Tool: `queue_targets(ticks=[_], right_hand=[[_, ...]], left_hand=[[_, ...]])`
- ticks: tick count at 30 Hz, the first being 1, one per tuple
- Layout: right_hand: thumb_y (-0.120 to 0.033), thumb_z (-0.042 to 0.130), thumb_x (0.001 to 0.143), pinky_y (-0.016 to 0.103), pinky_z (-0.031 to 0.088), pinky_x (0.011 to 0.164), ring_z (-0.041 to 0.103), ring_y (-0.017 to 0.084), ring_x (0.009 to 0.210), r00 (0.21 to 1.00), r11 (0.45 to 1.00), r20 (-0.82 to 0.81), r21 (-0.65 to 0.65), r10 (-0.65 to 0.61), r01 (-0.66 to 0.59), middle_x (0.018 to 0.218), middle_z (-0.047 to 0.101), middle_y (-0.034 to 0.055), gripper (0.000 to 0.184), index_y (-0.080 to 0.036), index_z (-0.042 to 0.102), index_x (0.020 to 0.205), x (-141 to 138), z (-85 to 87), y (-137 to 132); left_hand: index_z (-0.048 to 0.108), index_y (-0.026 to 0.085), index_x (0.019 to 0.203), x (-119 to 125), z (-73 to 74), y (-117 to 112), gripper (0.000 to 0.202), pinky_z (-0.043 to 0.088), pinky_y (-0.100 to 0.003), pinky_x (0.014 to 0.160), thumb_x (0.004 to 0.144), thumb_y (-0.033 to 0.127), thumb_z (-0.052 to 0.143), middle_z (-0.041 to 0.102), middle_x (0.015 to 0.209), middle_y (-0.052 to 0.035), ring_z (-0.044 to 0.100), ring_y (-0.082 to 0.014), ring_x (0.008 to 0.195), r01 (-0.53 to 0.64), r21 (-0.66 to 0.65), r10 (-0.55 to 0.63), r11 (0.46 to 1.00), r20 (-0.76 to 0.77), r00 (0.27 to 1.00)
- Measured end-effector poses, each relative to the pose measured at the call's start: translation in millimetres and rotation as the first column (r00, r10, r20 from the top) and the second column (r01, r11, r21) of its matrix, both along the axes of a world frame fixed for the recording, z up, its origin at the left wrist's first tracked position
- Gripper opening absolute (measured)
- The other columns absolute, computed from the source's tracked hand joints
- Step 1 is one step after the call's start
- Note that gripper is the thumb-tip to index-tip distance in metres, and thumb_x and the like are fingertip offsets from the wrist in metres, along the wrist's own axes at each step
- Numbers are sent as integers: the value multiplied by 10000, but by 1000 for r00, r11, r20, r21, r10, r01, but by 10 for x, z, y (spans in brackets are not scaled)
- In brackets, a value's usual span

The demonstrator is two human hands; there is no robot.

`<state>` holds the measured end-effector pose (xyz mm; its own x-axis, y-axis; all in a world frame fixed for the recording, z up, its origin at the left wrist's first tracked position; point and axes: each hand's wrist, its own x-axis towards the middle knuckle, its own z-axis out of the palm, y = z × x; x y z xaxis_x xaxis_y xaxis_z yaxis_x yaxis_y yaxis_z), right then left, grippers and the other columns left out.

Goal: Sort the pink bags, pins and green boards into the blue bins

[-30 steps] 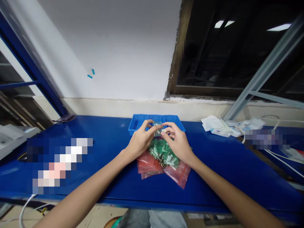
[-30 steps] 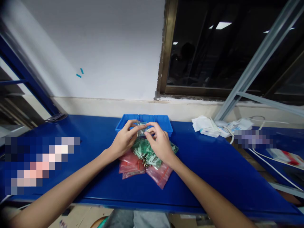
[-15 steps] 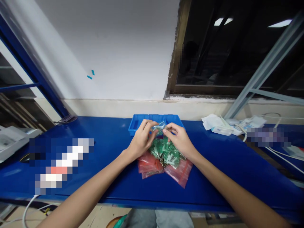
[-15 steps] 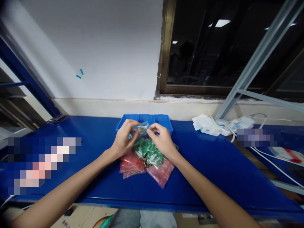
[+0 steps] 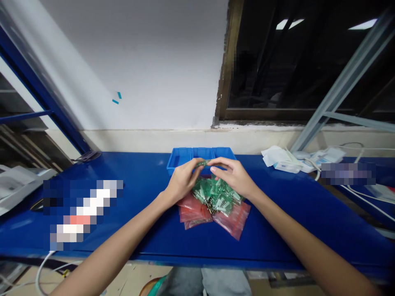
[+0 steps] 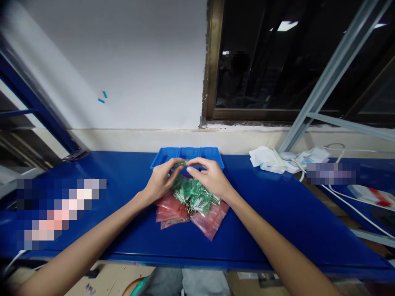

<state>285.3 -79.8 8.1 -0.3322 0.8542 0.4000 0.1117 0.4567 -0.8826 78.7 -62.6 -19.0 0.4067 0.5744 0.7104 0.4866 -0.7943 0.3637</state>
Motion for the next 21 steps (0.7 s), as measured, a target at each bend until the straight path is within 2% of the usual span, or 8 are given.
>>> queue_targets(ticks=[3,6,9,11,13,16,18,21], right_hand=[[-349,645,887,321,552,681,682,225,942,991,997,108,40,-74,70,1002,727,70,188,-224,709,1012,133,22,86],[-339,666,860,306,550,649,695,227,932,975,972,42,105,-217,211,1025,725,75,257,-218,656,1087,217,-20,178],[-320,659,853,290,538,646,692,221,931,935,914,37,228,-353,336,1025,722,71,269,-211,644,1098,259,-61,242],[-304,633,857,285,517,639,692,216,876,898,876,115,302,-425,376,935,734,59,195,-201,682,1015,302,-53,274],[-283,624,843,291,501,648,689,211,805,850,843,185,344,-493,414,842,737,48,146,-192,709,920,376,-21,312],[-275,636,808,308,492,698,684,213,767,789,804,222,337,-573,489,793,736,43,139,-185,722,870,525,16,388],[-283,637,799,314,489,714,675,212,739,765,788,224,311,-604,531,755,724,37,177,-181,727,912,608,9,438],[-276,619,807,311,488,720,665,208,717,771,802,241,292,-589,521,717,702,25,260,-179,731,1021,657,-37,474]], left_hand=[[552,185,1196,10,40,97,218,524,-273,727,1009,286,505,704,1053,-65,671,-155,860,-71,-46,70,996,-22,997],[541,182,1199,100,147,197,246,477,-264,652,994,317,545,699,896,-29,641,-140,719,-103,-68,98,992,-67,993],[544,195,1191,268,250,298,216,456,-267,659,1010,309,513,691,862,-19,628,-140,709,-9,-87,-4,996,-146,989],[551,204,1179,399,279,374,196,459,-275,698,1015,299,499,698,910,-30,638,-152,769,55,-83,-69,995,-173,983],[554,206,1173,525,274,460,193,463,-284,721,1005,293,514,701,918,-36,641,-164,797,63,-82,-75,995,-148,986],[548,206,1172,660,242,596,199,475,-280,731,974,223,532,711,884,-24,646,-155,767,74,-140,-85,987,-79,993],[530,207,1194,682,229,660,255,491,-274,753,947,146,514,717,909,-24,658,-147,788,110,-178,-119,978,-42,992],[500,195,1248,583,232,668,356,511,-300,822,909,86,485,700,1032,-64,668,-167,903,103,-145,-113,984,-63,992]])
